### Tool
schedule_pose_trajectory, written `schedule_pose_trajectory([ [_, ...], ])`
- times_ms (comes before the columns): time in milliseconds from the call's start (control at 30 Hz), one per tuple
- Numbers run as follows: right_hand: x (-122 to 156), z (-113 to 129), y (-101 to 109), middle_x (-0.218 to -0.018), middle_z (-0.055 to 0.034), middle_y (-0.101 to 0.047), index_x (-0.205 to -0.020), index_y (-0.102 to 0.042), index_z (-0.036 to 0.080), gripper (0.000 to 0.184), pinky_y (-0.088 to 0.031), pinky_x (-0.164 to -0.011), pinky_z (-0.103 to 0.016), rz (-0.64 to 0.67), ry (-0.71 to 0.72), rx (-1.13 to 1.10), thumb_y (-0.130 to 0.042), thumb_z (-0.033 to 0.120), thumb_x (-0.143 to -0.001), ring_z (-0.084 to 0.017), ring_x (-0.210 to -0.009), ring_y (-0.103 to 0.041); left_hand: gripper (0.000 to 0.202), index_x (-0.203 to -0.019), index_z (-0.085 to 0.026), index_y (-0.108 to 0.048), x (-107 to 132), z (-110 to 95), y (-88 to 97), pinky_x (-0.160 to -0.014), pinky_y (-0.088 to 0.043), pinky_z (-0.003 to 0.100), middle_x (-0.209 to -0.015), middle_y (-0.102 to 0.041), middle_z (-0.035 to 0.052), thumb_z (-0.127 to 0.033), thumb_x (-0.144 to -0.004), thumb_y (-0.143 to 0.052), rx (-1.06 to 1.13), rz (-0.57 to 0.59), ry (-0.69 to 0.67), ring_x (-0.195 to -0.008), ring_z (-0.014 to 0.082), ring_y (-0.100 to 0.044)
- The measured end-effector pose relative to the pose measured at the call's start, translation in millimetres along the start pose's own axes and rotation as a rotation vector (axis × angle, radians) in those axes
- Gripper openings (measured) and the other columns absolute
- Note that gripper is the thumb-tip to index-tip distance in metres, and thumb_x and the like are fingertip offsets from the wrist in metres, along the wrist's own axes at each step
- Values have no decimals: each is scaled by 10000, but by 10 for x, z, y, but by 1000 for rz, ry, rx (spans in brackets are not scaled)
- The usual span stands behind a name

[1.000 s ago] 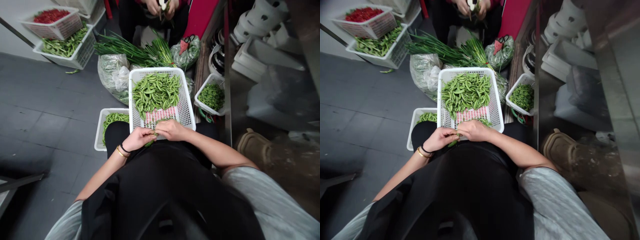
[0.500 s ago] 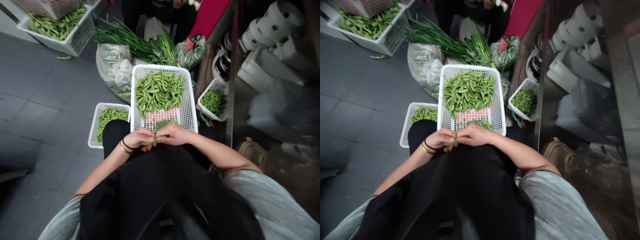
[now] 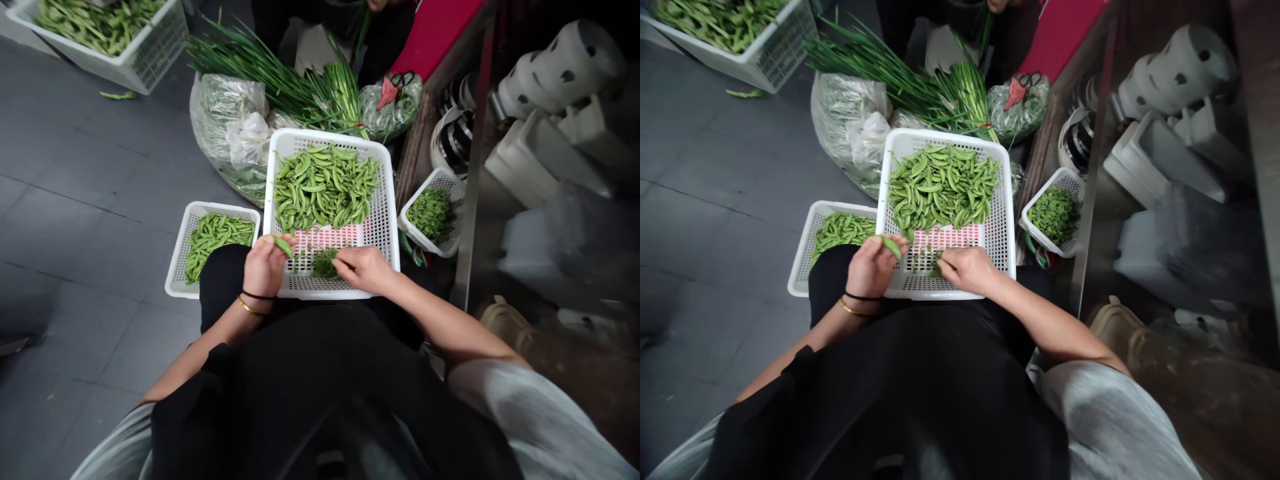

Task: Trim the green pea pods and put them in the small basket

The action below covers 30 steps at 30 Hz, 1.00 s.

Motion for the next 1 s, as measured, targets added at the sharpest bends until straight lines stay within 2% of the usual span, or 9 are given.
schedule_pose_trajectory([
  [100, -37, -419, -311, -513, 21, -542, -647, -624, 189, 260, -264, -509, -237, 377, -100, -54, -652, 422, -757, -106, -472, -455, 203, -784, -168, -549, -75, -182, 96, -627, -511, 292, -775, -650, 49, -335, -710, -638, 48, 0, -62, -732, 167, -638],
  [167, -205, -611, -569, -490, 25, -542, -661, -653, 185, 335, -275, -505, -238, 523, -177, -98, -749, 504, -622, -111, -461, -455, 180, -790, -164, -569, -71, -141, 52, -495, -457, 242, -645, -586, 12, -306, -691, -615, 68, 63, 1, -564, 123, -567],
  [300, -867, -888, -812, -669, -77, -666, -730, -689, 128, 465, -345, -571, -247, 208, -474, -154, -501, 537, -846, -150, -616, -568, 152, -769, -158, -576, 23, 101, -76, -314, -185, 157, -425, -274, -101, -241, -666, -650, 54, 145, 187, -322, 36, -222],
  [433, -1096, -923, -1055, -796, -90, -704, -805, -704, 112, 331, -375, -630, -230, 143, -564, -202, -531, 389, -855, -148, -711, -606, 188, -725, -146, -563, 82, 210, -120, -321, -123, 139, -405, -214, -125, -228, -662, -720, -102, 176, 230, -313, 13, -166],
  [600, -663, -766, -779, -821, -80, -703, -849, -676, 127, 247, -380, -648, -231, 70, -447, -91, -481, 276, -870, -153, -733, -613, 325, -766, -124, -578, 31, 359, -93, -304, -119, 145, -485, -475, -69, -325, -615, -784, -287, 156, 257, -299, -5, -234],
  [700, -339, -296, -556, -863, -125, -690, -930, -642, 112, 267, -372, -609, -257, 16, -186, 135, -426, 266, -894, -181, -725, -611, 409, -744, -132, -544, -14, 439, -94, -289, -122, 140, -551, -548, -41, -419, -596, -794, -334, 121, 242, -295, -10, -258],
  [800, -98, 90, -451, -807, -118, -668, -847, -623, 123, 293, -376, -593, -264, -24, -6, 152, -371, 252, -924, -184, -709, -603, 410, -663, -126, -512, -17, 452, -138, -298, -131, 126, -475, -456, -72, -403, -593, -806, -313, 144, 229, -307, -17, -239],
  [933, 24, 84, -214, -734, -63, -648, -790, -591, 141, 258, -418, -615, -248, -154, 1, -262, -488, 348, -905, -145, -664, -592, 324, -784, -96, -610, 86, 441, -250, -317, -127, 115, -423, -277, -124, -308, -627, -799, -256, 283, 284, -323, -14, -178],
  [1000, 32, 40, -209, -638, -6, -619, -769, -578, 153, 243, -443, -605, -232, -77, -4, -617, -545, 369, -875, -115, -585, -582, 304, -821, -95, -627, 185, 465, -322, -322, -134, 119, -428, -275, -118, -300, -656, -779, -259, 376, 334, -324, -11, -177],
])
Point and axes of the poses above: each hand's wrist, its own x-axis away from the middle knuckle, its own y-axis out of the back of the hand, z = x × y, the point moved 9 cm from there along -x, towards the middle knuckle
